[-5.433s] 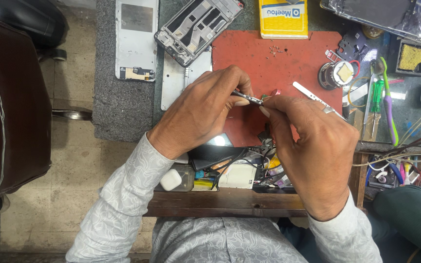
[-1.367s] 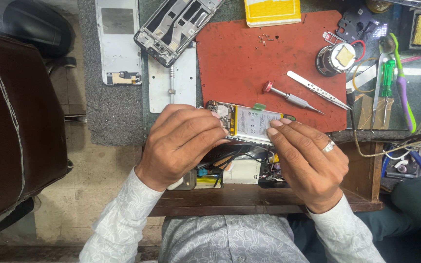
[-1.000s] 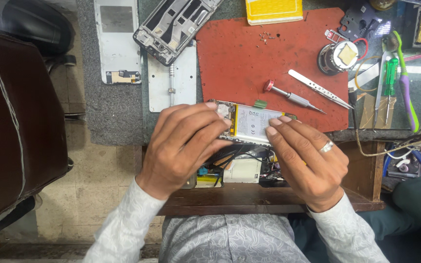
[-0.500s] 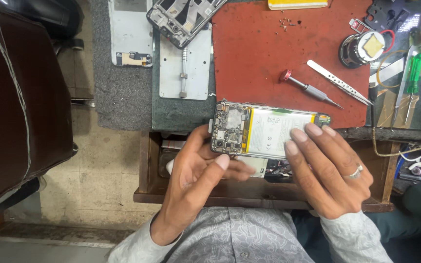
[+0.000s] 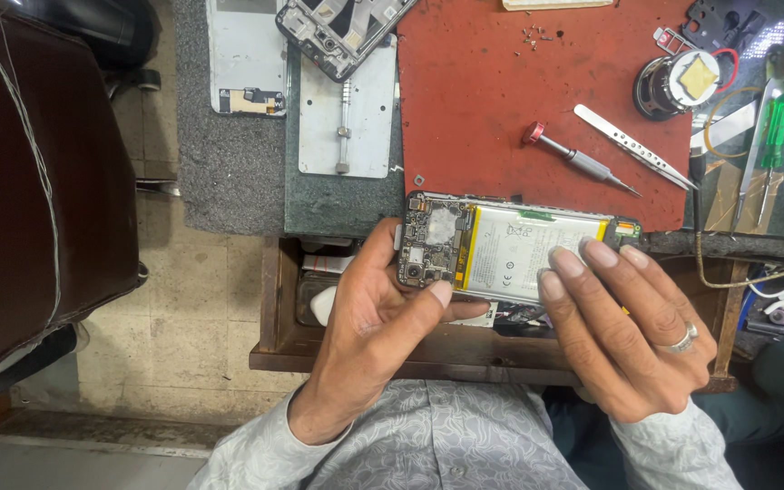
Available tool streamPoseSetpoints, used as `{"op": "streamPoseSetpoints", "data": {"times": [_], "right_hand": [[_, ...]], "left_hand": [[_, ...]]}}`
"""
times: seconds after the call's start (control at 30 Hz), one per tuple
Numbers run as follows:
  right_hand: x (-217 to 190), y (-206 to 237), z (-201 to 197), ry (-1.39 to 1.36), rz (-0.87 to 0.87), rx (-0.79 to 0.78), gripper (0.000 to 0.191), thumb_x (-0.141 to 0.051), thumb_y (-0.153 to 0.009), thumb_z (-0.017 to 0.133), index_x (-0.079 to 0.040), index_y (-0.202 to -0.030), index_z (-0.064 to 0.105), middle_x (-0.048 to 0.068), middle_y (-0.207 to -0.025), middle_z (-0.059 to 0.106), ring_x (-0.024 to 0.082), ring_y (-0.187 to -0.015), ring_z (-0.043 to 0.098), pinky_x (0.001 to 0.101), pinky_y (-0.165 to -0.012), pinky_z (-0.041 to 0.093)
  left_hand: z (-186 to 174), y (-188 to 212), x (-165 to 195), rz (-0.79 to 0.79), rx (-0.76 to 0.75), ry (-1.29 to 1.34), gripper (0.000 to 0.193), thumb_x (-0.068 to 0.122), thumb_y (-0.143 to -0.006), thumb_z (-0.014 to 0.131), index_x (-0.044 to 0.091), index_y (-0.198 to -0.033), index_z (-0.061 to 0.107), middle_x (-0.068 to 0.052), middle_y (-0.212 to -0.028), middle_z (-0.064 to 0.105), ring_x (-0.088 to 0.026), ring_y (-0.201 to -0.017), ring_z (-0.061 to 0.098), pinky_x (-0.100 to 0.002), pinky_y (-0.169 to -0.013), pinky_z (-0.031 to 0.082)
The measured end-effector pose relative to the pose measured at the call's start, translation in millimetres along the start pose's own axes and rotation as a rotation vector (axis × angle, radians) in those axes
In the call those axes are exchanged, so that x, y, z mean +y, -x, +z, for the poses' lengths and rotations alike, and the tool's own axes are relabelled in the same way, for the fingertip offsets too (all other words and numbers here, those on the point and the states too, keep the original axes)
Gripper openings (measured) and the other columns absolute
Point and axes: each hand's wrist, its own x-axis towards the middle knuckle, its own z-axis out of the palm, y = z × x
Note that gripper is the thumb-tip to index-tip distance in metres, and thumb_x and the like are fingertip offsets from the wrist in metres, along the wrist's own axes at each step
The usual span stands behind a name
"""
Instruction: The person disassembles a smartphone, removes the battery, cleans internal components with a brush, applies adhesive, and reassembles the device. They handle the battery, back cover, and internal parts, using a screwdriver, tweezers, and a brush.
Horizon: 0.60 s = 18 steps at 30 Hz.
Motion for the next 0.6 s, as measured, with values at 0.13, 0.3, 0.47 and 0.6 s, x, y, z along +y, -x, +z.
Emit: {"op": "streamPoseSetpoints", "data": {"times": [0.13, 0.3, 0.47, 0.6], "right_hand": [[0.8, 0.5, -2.4, 0.014, -0.008, -0.005, 0.019, 0.003, -0.086, 0.079, -0.003, -0.103, 0.079, 0.012, -0.11, 0.075, 0.029, -0.11, 0.069, 0.0445, -0.097, 0.06], [4.3, 1.6, -1.0, 0.032, -0.035, 0.005, 0.018, 0.002, -0.086, 0.079, -0.003, -0.103, 0.08, 0.011, -0.109, 0.075, 0.028, -0.109, 0.069, 0.0435, -0.096, 0.06], [5.4, -0.2, 0.7, 0.044, -0.051, 0.017, 0.018, 0.001, -0.086, 0.078, -0.003, -0.103, 0.08, 0.011, -0.109, 0.076, 0.028, -0.109, 0.069, 0.0431, -0.096, 0.06], [4.1, -5.9, -2.7, -0.002, -0.004, -0.029, 0.02, 0.004, -0.085, 0.076, -0.001, -0.104, 0.079, 0.013, -0.109, 0.075, 0.029, -0.109, 0.069, 0.0444, -0.097, 0.059]], "left_hand": [[1.2, -0.3, -0.9, 0.0, -0.003, -0.004, 0.043, 0.004, -0.102, 0.052, -0.003, -0.142, 0.04, -0.019, -0.134, 0.062, -0.028, -0.125, 0.066, -0.046, -0.103, 0.062], [1.4, -2.0, -3.4, 0.0, -0.001, 0.007, 0.043, 0.002, -0.101, 0.051, -0.004, -0.142, 0.04, -0.019, -0.135, 0.061, -0.028, -0.125, 0.065, -0.046, -0.104, 0.062], [0.2, -4.1, -5.1, -0.01, 0.0, 0.001, 0.041, 0.001, -0.102, 0.051, -0.004, -0.141, 0.041, -0.019, -0.134, 0.063, -0.029, -0.125, 0.066, -0.046, -0.104, 0.062], [-1.7, -7.6, -5.8, -0.014, -0.011, 0.006, 0.042, 0.003, -0.103, 0.052, -0.003, -0.142, 0.04, -0.02, -0.134, 0.063, -0.028, -0.122, 0.067, -0.044, -0.105, 0.062]]}}
